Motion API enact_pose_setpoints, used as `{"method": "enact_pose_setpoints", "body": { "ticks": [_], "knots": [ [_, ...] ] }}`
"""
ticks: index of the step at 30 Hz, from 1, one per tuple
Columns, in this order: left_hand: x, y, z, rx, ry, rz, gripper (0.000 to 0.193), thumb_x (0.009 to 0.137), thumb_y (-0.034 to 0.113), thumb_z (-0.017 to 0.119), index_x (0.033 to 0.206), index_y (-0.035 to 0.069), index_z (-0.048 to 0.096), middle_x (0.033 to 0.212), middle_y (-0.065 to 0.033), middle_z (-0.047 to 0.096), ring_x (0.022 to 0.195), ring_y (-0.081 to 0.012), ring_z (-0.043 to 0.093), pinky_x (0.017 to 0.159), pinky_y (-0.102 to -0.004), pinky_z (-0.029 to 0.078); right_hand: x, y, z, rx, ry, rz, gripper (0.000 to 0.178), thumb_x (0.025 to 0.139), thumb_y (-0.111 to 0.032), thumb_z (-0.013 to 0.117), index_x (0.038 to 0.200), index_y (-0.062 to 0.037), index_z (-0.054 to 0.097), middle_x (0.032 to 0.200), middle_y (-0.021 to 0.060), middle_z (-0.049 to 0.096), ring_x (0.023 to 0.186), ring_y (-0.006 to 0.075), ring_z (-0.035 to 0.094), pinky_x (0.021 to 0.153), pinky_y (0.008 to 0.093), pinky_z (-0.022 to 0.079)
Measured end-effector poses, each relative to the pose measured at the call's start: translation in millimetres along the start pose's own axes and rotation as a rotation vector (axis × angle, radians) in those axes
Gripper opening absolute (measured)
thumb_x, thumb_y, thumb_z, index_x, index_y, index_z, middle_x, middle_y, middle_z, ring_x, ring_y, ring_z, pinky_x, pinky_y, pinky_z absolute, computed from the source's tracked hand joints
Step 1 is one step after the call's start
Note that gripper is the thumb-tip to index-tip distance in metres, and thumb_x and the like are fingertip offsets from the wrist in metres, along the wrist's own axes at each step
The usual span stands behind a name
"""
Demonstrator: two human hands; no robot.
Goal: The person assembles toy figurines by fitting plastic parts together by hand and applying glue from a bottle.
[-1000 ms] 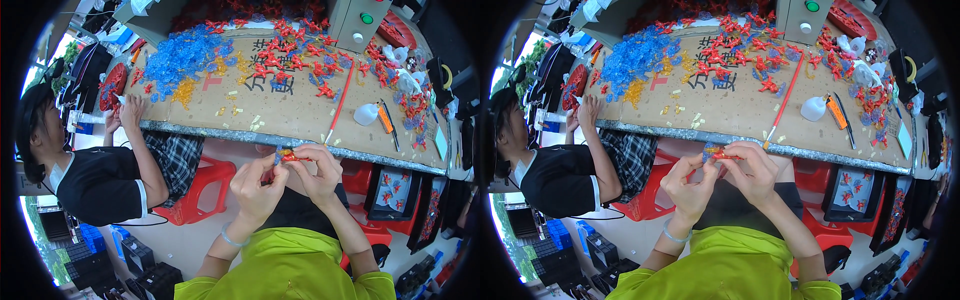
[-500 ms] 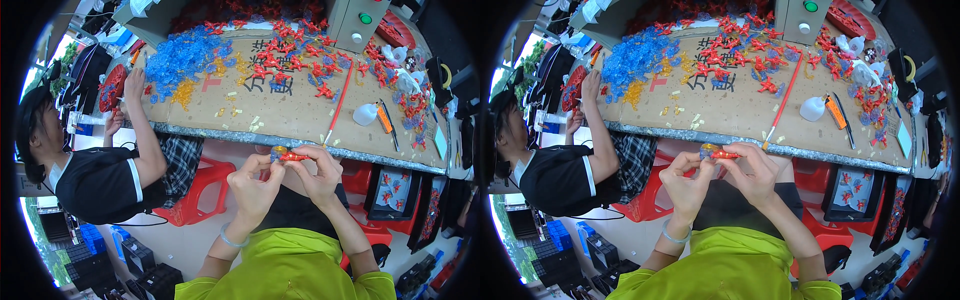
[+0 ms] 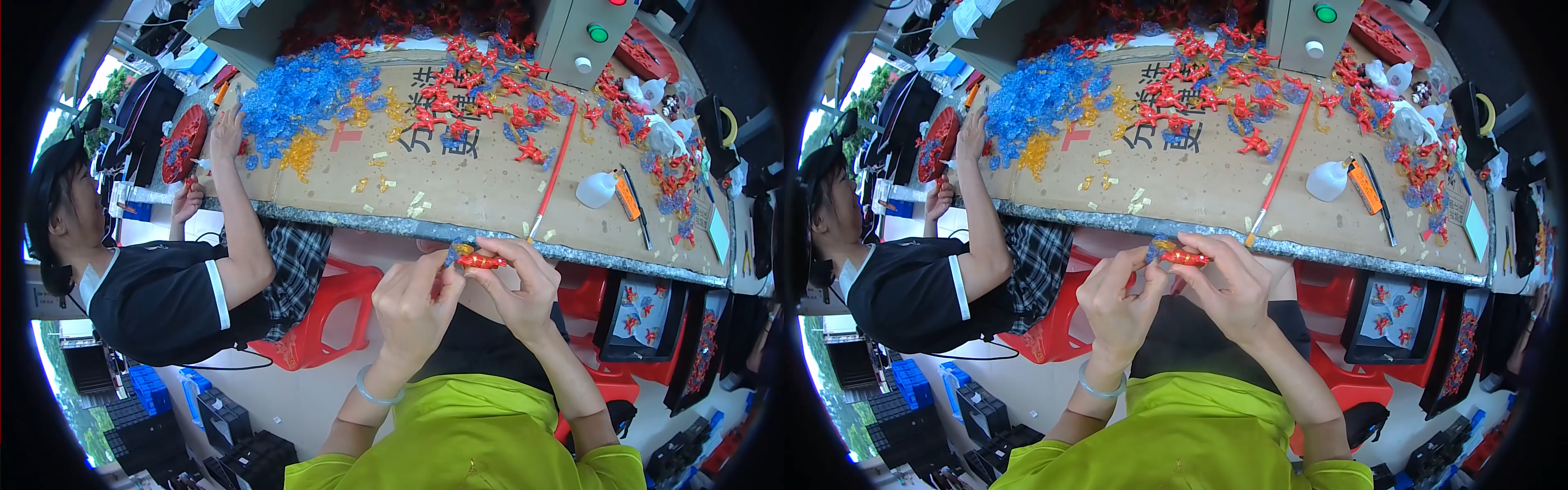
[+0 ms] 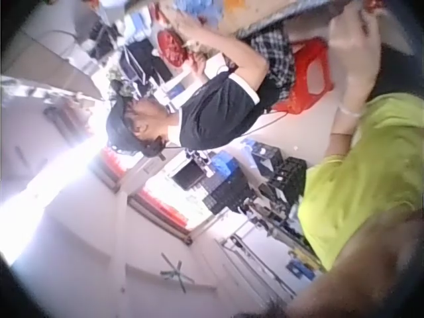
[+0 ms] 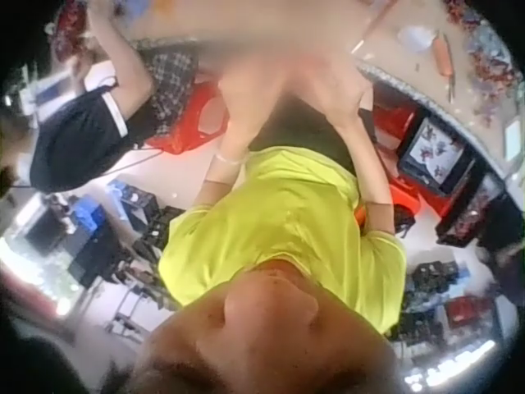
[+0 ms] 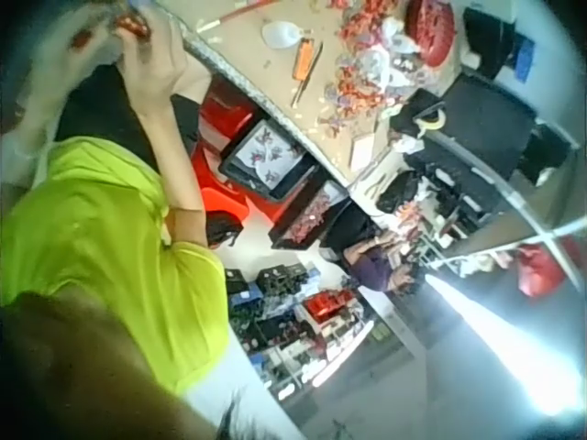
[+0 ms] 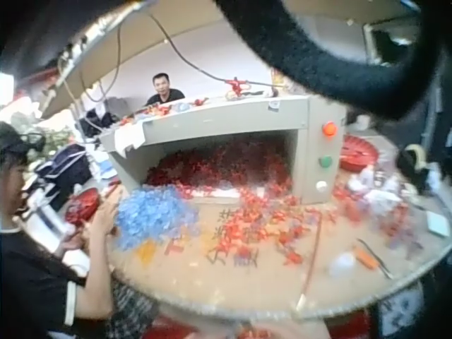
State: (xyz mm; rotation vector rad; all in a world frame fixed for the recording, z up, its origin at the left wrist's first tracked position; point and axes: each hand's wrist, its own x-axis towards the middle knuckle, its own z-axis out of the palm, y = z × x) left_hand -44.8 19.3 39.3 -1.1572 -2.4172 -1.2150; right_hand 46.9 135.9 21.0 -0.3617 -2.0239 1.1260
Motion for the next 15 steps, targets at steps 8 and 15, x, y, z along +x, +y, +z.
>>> {"method": "enact_pose_setpoints", "body": {
  "ticks": [8,15],
  "knots": [
    [2.6,4.9,-20.8,0.063,-0.136,0.174,0.023,0.071,0.005,0.070,0.093,0.002,0.065,0.074,-0.0113,0.062,0.062,-0.0295,0.058,0.058,-0.0382,0.048,-10.1,-10.2,-0.3,-0.139,0.050,-0.010,0.033,0.063,-0.005,0.082,0.092,-0.0007,0.068,0.081,0.0120,0.068,0.076,0.0227,0.067,0.069,0.0289,0.052],
    [-1.5,13.2,-22.3,-0.013,-0.045,0.087,0.014,0.069,0.005,0.070,0.081,0.004,0.064,0.056,-0.0078,0.059,0.053,-0.0249,0.061,0.053,-0.0340,0.050,-17.8,-8.1,-2.7,-0.024,0.037,0.041,0.036,0.066,0.004,0.079,0.099,0.0051,0.064,0.091,0.0128,0.065,0.080,0.0184,0.066,0.073,0.0273,0.054]
  ]
}}
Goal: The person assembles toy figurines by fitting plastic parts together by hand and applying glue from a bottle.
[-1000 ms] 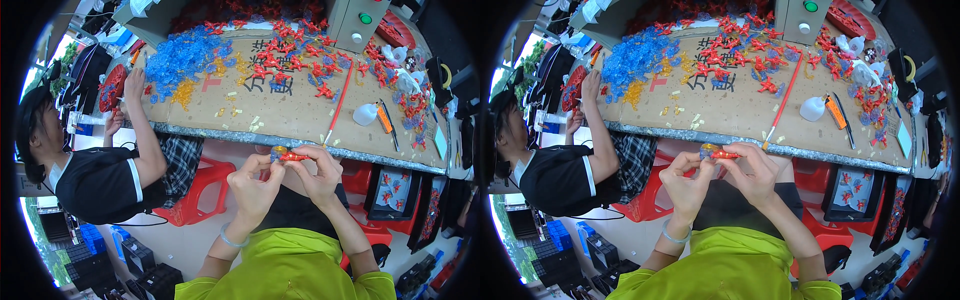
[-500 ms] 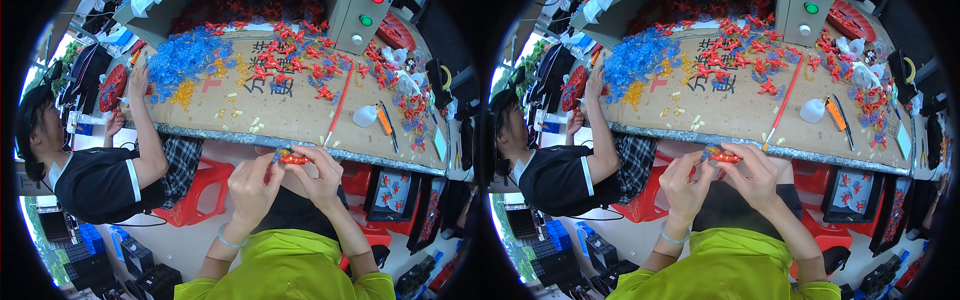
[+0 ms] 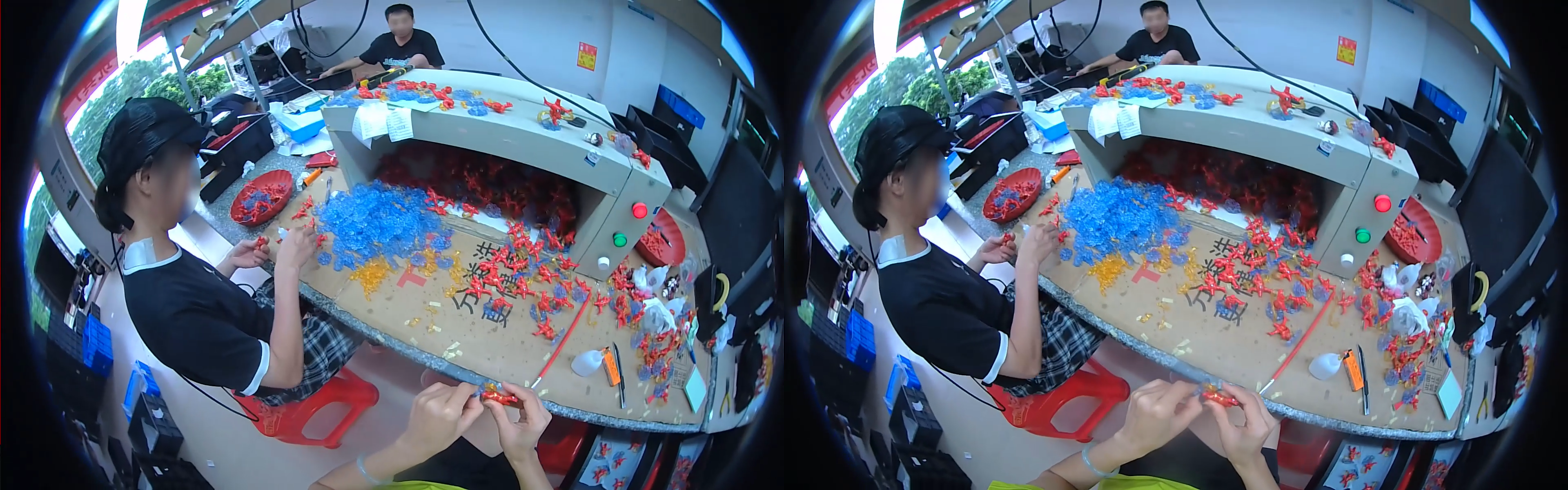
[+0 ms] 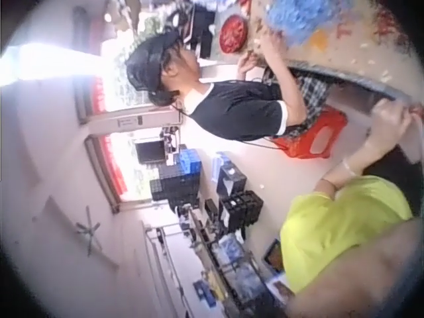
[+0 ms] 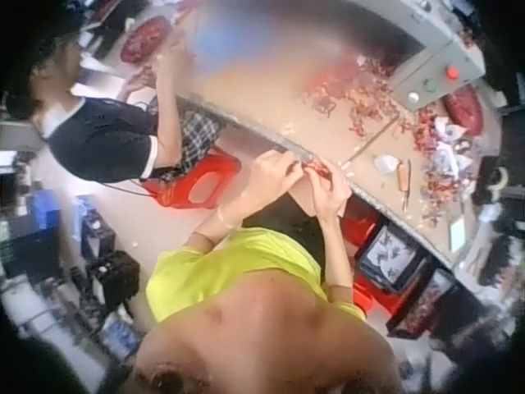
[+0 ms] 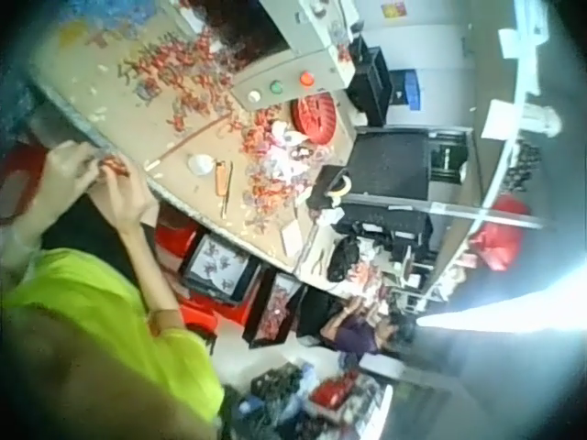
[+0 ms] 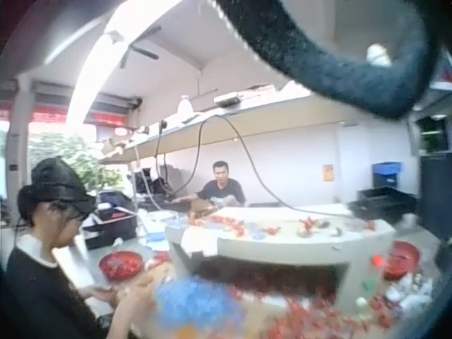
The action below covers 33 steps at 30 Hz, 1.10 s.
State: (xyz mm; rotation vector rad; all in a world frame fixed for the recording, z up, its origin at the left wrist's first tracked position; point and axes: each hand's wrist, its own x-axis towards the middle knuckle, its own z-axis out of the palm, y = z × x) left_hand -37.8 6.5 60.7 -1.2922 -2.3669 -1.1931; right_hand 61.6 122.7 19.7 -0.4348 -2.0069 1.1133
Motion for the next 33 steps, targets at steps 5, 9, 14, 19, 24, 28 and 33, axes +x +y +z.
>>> {"method": "enact_pose_setpoints", "body": {
  "ticks": [5,9,14,19,24,28,33],
  "knots": [
    [1.4,-4.4,4.2,-0.033,0.024,-0.037,0.011,0.069,0.006,0.070,0.079,0.004,0.064,0.058,-0.0075,0.062,0.053,-0.0228,0.062,0.052,-0.0325,0.051,5.3,1.8,1.7,0.052,-0.013,0.039,0.038,0.068,0.008,0.077,0.102,0.0065,0.061,0.093,0.0129,0.064,0.081,0.0164,0.066,0.075,0.0271,0.056],
    [0.2,-6.7,4.0,-0.048,0.024,-0.070,0.010,0.070,0.007,0.070,0.077,0.004,0.064,0.061,-0.0070,0.064,0.054,-0.0222,0.064,0.052,-0.0320,0.051,6.9,3.2,2.8,0.037,-0.039,0.017,0.038,0.069,0.008,0.076,0.103,0.0066,0.060,0.091,0.0133,0.065,0.081,0.0171,0.066,0.074,0.0273,0.056],
    [-4.7,-10.4,2.6,-0.071,0.015,-0.119,0.009,0.071,0.007,0.070,0.075,0.004,0.063,0.065,-0.0070,0.066,0.055,-0.0220,0.065,0.052,-0.0319,0.052,4.9,-0.2,5.5,0.059,-0.050,0.040,0.038,0.069,0.007,0.076,0.104,0.0070,0.060,0.090,0.0131,0.066,0.080,0.0176,0.067,0.074,0.0272,0.056],
    [-8.3,-10.1,0.0,-0.086,0.006,-0.162,0.010,0.072,0.008,0.070,0.075,0.003,0.063,0.068,-0.0079,0.068,0.057,-0.0221,0.066,0.053,-0.0320,0.053,2.5,-2.8,6.8,0.051,-0.048,0.042,0.039,0.068,0.006,0.078,0.103,0.0071,0.060,0.090,0.0127,0.066,0.082,0.0166,0.066,0.075,0.0269,0.055],
    [-9.9,-10.0,0.3,-0.138,0.048,-0.179,0.013,0.072,0.008,0.070,0.081,0.004,0.061,0.064,-0.0078,0.065,0.055,-0.0250,0.063,0.053,-0.0353,0.050,0.6,-2.7,9.1,0.090,-0.038,0.063,0.038,0.068,0.006,0.079,0.101,0.0067,0.060,0.091,0.0123,0.066,0.082,0.0158,0.066,0.075,0.0267,0.055],
    [-9.3,-10.1,-1.2,-0.125,0.042,-0.166,0.013,0.073,0.009,0.070,0.081,0.004,0.061,0.065,-0.0079,0.066,0.055,-0.0249,0.063,0.053,-0.0350,0.050,1.5,-3.5,8.8,0.100,-0.060,0.072,0.036,0.068,0.006,0.079,0.100,0.0065,0.061,0.092,0.0123,0.066,0.083,0.0158,0.065,0.075,0.0265,0.055],
    [-7.8,-7.3,-3.7,-0.101,0.028,-0.199,0.010,0.072,0.009,0.070,0.076,0.002,0.064,0.069,-0.0084,0.069,0.058,-0.0227,0.067,0.053,-0.0320,0.054,1.7,-2.7,8.3,0.071,-0.062,0.044,0.035,0.068,0.006,0.079,0.099,0.0067,0.061,0.092,0.0123,0.066,0.082,0.0160,0.066,0.075,0.0266,0.056]
  ]
}}
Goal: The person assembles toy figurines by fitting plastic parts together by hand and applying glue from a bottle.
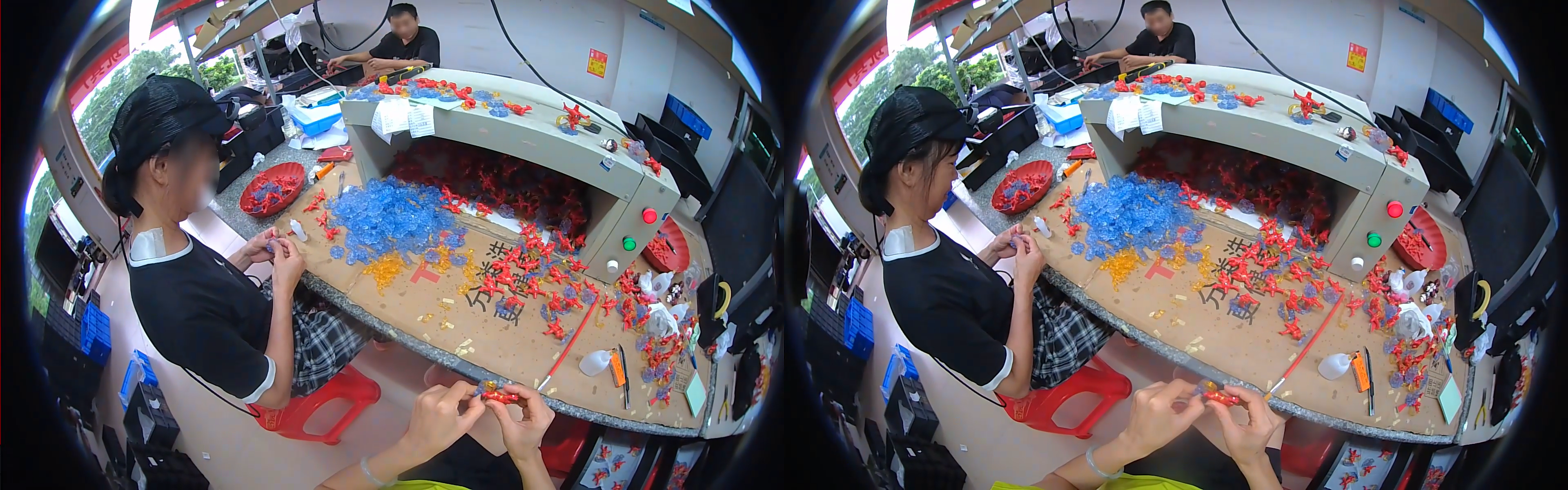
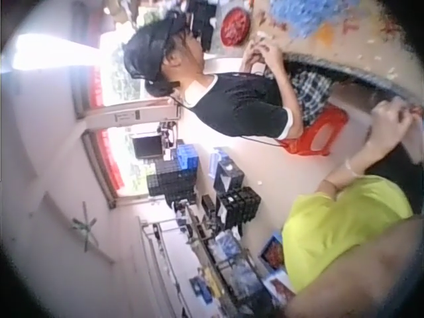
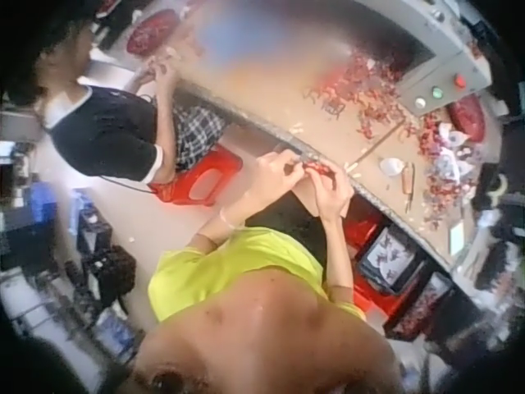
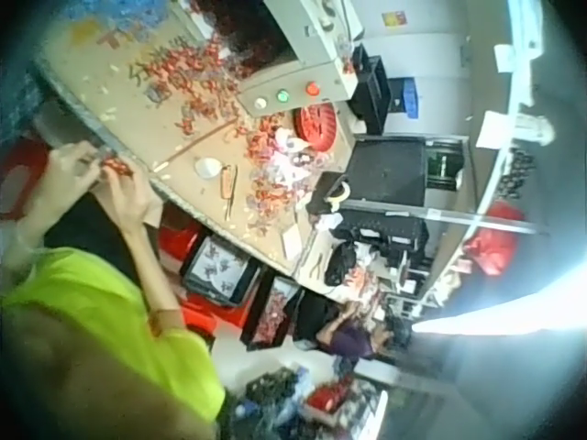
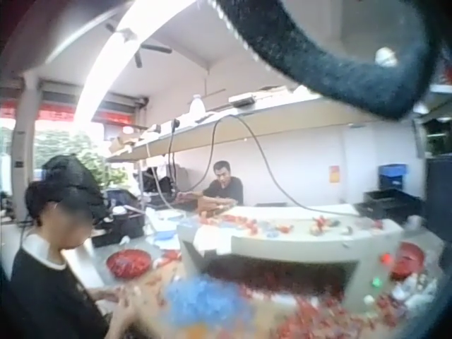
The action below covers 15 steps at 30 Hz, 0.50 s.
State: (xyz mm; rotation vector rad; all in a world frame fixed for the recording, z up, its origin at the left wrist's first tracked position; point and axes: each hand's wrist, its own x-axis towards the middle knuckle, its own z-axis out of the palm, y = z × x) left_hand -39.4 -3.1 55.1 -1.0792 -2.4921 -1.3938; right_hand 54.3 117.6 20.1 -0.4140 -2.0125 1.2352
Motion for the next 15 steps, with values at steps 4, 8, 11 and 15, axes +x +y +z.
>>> {"method": "enact_pose_setpoints", "body": {
  "ticks": [4,8,11,15],
  "knots": [
    [-1.5,0.5,-0.7,-0.003,0.001,-0.005,0.010,0.072,0.008,0.070,0.076,0.002,0.064,0.069,-0.0085,0.068,0.058,-0.0227,0.067,0.053,-0.0322,0.054,0.8,-2.7,0.2,0.030,0.003,0.006,0.035,0.068,0.006,0.078,0.099,0.0068,0.061,0.091,0.0124,0.066,0.082,0.0161,0.066,0.074,0.0267,0.056],
    [-1.4,0.8,0.3,-0.016,-0.003,-0.021,0.010,0.072,0.008,0.070,0.076,0.002,0.064,0.069,-0.0088,0.069,0.058,-0.0226,0.067,0.053,-0.0319,0.054,2.4,-2.2,-1.4,0.024,-0.006,0.000,0.035,0.068,0.007,0.078,0.099,0.0069,0.061,0.090,0.0123,0.066,0.081,0.0162,0.066,0.074,0.0267,0.056],
    [-2.0,0.1,1.9,-0.021,-0.012,-0.033,0.010,0.072,0.008,0.070,0.077,0.002,0.064,0.070,-0.0091,0.069,0.059,-0.0225,0.067,0.053,-0.0314,0.054,1.4,-0.7,-1.6,0.041,0.001,0.015,0.036,0.068,0.006,0.078,0.099,0.0070,0.060,0.090,0.0121,0.066,0.081,0.0162,0.066,0.074,0.0267,0.056],
    [-0.2,-0.7,1.2,-0.056,-0.033,-0.085,0.011,0.073,0.009,0.070,0.079,0.001,0.065,0.071,-0.0104,0.069,0.061,-0.0225,0.068,0.054,-0.0301,0.055,3.7,-4.0,2.3,0.046,0.032,0.033,0.033,0.068,0.003,0.080,0.096,0.0060,0.062,0.088,0.0127,0.067,0.080,0.0171,0.067,0.073,0.0269,0.056]
  ]
}}
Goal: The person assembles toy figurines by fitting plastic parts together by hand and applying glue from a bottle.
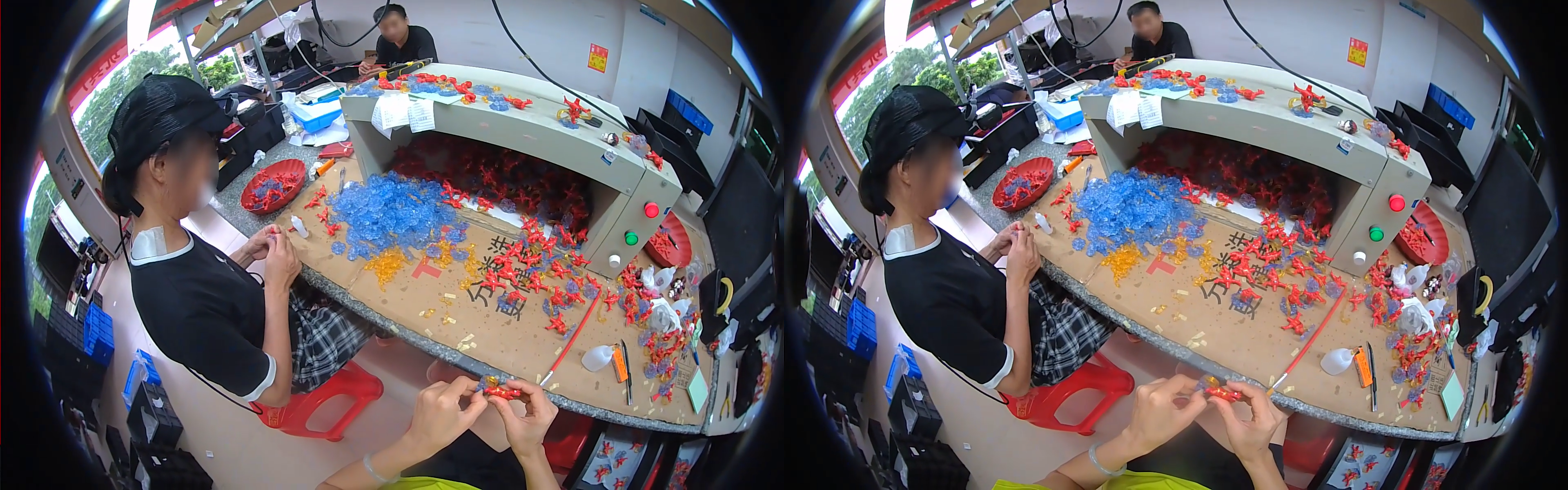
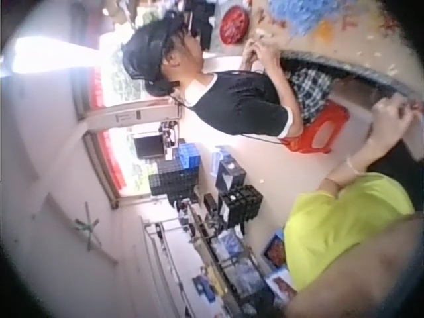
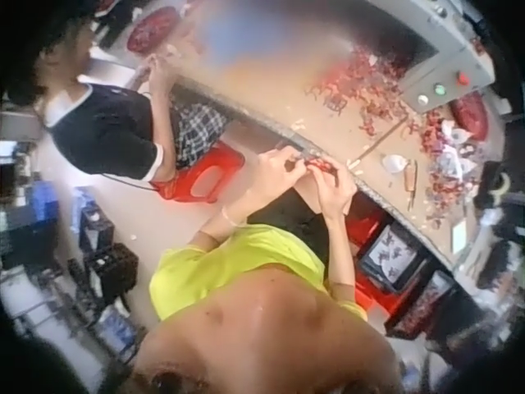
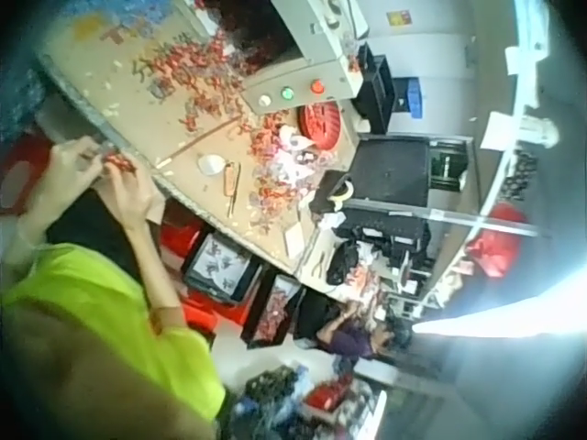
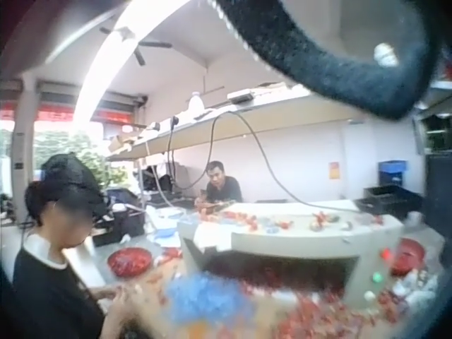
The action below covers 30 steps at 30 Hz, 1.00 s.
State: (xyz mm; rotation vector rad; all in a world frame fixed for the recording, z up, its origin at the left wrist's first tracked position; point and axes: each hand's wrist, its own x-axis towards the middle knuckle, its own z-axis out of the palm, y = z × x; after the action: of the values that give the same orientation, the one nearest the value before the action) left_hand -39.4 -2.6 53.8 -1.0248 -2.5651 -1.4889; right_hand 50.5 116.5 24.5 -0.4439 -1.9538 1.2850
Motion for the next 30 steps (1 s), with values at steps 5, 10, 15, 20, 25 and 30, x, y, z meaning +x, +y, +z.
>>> {"method": "enact_pose_setpoints", "body": {
  "ticks": [5,10,15,20,25,30],
  "knots": [
    [2.8,-5.4,1.1,-0.070,-0.008,-0.064,0.013,0.074,0.009,0.070,0.080,-0.001,0.065,0.071,-0.0128,0.069,0.063,-0.0210,0.069,0.056,-0.0280,0.056,4.0,0.0,2.5,0.015,0.007,0.008,0.030,0.067,0.001,0.081,0.092,0.0052,0.064,0.085,0.0129,0.067,0.078,0.0176,0.067,0.070,0.0267,0.055],
    [-0.5,-3.6,0.2,-0.112,-0.012,-0.091,0.013,0.074,0.008,0.070,0.081,-0.003,0.066,0.071,-0.0138,0.069,0.062,-0.0191,0.070,0.058,-0.0266,0.056,0.8,-0.1,0.7,0.030,-0.003,0.011,0.027,0.067,0.001,0.081,0.089,0.0044,0.065,0.084,0.0114,0.067,0.074,0.0161,0.066,0.068,0.0252,0.054],
    [-7.4,0.5,-0.1,-0.176,-0.008,-0.155,0.011,0.075,0.010,0.070,0.079,0.002,0.064,0.070,-0.0119,0.068,0.063,-0.0233,0.068,0.057,-0.0326,0.054,-4.6,-4.1,-1.7,0.028,-0.010,0.015,0.026,0.068,0.001,0.080,0.088,0.0035,0.065,0.083,0.0108,0.068,0.074,0.0161,0.066,0.068,0.0254,0.054],
    [4.8,0.0,5.5,-0.198,0.006,-0.180,0.010,0.073,0.006,0.069,0.077,-0.002,0.066,0.068,-0.0130,0.068,0.063,-0.0126,0.068,0.058,-0.0261,0.053,1.2,4.4,-3.1,-0.047,-0.031,-0.041,0.027,0.068,0.004,0.080,0.089,0.0030,0.063,0.086,0.0109,0.068,0.080,0.0163,0.065,0.074,0.0280,0.053],
    [7.0,-7.2,5.2,-0.367,0.014,-0.280,0.007,0.076,0.003,0.067,0.078,-0.003,0.065,0.067,-0.0121,0.069,0.061,-0.0135,0.068,0.054,-0.0266,0.051,9.3,-2.6,1.0,-0.091,-0.048,-0.063,0.024,0.068,0.003,0.079,0.086,0.0026,0.063,0.086,0.0101,0.068,0.081,0.0186,0.066,0.075,0.0288,0.052],
    [2.4,-18.0,17.2,-0.416,-0.043,-0.343,0.007,0.076,0.002,0.067,0.075,-0.004,0.065,0.064,-0.0098,0.068,0.058,-0.0084,0.064,0.051,-0.0225,0.048,7.2,10.2,-2.5,-0.050,-0.070,-0.110,0.023,0.068,0.003,0.078,0.085,0.0030,0.063,0.085,0.0141,0.068,0.079,0.0228,0.067,0.073,0.0301,0.054]
  ]
}}
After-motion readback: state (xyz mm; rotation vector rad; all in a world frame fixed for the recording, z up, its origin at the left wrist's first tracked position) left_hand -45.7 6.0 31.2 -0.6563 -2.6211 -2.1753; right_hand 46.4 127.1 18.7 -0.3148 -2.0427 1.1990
